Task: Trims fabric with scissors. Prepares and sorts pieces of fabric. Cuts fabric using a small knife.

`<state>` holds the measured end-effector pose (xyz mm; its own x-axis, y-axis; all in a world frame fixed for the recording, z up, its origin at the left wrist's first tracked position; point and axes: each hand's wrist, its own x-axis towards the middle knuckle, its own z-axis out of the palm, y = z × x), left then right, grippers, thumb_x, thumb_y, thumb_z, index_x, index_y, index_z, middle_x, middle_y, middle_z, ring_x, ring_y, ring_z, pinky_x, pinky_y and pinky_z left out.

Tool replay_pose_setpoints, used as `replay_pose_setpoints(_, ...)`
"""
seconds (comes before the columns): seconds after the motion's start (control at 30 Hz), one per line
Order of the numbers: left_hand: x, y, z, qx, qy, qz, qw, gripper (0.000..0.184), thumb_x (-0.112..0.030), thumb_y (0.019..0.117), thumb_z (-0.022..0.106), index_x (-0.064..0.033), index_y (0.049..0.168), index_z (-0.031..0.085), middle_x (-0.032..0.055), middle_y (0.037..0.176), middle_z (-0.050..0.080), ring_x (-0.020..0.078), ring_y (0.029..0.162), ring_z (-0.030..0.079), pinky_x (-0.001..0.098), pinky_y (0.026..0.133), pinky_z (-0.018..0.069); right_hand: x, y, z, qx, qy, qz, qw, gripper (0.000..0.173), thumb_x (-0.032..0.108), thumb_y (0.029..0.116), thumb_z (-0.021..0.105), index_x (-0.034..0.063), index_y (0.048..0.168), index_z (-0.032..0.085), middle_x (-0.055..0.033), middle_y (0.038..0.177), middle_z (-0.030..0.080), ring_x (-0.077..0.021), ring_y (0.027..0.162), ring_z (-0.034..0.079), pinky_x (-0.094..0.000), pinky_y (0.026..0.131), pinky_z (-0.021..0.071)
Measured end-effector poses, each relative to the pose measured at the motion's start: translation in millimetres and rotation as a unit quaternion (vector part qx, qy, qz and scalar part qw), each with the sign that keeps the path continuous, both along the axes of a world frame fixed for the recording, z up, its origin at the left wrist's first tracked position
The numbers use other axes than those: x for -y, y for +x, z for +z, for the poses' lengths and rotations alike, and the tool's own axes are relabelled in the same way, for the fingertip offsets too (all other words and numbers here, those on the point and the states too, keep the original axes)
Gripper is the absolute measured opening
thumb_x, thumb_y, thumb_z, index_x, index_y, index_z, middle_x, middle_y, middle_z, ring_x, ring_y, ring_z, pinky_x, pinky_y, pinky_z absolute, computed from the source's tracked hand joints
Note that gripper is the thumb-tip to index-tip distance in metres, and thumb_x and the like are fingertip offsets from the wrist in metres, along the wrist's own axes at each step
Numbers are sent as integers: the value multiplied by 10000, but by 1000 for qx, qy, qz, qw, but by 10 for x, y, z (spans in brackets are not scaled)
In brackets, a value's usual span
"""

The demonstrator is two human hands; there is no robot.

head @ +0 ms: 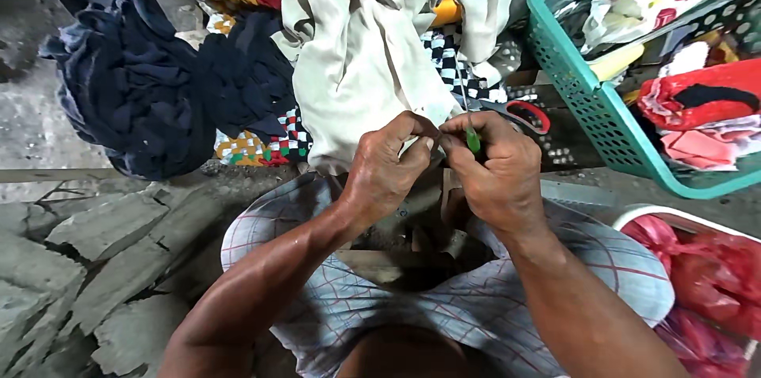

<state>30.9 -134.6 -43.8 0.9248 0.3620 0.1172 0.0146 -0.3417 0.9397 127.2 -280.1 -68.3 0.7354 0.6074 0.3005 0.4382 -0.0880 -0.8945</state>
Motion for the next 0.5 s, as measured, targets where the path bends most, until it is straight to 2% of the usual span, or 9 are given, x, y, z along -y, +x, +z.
replay_pose_setpoints(0.1, -1, 6, 4, -3, 0, -12, 1000, 110, 29, 962, 581, -9, 1010, 672, 62, 977, 683, 101, 848, 655, 259, 742, 577, 5, 15, 4, -13, -7, 0, 1000, 139, 66, 946, 619, 57, 1069, 683, 16, 830, 645, 9, 634, 550, -142, 542, 463)
replay_pose_setpoints(0.17, 0, 8, 11, -13, -9, -15, 1000, 112, 26, 964, 586, -21, 1011, 675, 51, 943, 677, 97, 800, 640, 250, 689, 562, 15, 37, -2, -68, 1, 11, 998, 142, 71, 949, 610, 73, 1070, 686, 29, 798, 631, 2, 574, 525, -148, 488, 447)
replay_pose_setpoints(0.27, 1, -2, 21, -20, -32, -17, 999, 129, 37, 963, 576, -24, 1018, 676, 48, 942, 668, 99, 788, 626, 242, 666, 547, 16, 64, -30, -165, 34, 33, 985, 113, 98, 973, 597, 87, 1050, 678, 15, 743, 592, -50, 512, 496, -191, 430, 421)
replay_pose_setpoints(0.37, -6, -14, 34, -34, -58, -5, 998, 126, 30, 964, 577, -35, 1021, 669, 54, 908, 650, 104, 661, 573, 226, 538, 491, 10, 68, -57, -215, 63, 49, 973, 111, 127, 997, 597, 80, 1045, 685, 1, 699, 557, -73, 486, 463, -210, 416, 401)
replay_pose_setpoints(0.43, -16, -21, 48, -49, -60, 5, 997, 116, 14, 970, 586, -45, 1025, 668, 54, 896, 654, 109, 622, 562, 228, 498, 473, -2, 60, -60, -220, 71, 53, 971, 129, 137, 1004, 595, 73, 1057, 694, -1, 687, 551, -74, 479, 454, -213, 411, 398)
replay_pose_setpoints(0.5, -24, -26, 42, -55, -53, 11, 997, 110, 6, 970, 590, -49, 1026, 667, 51, 885, 658, 110, 614, 562, 231, 491, 470, -13, 44, -46, -188, 58, 48, 979, 137, 124, 999, 603, 70, 1078, 701, 4, 724, 589, -66, 507, 492, -206, 432, 424)
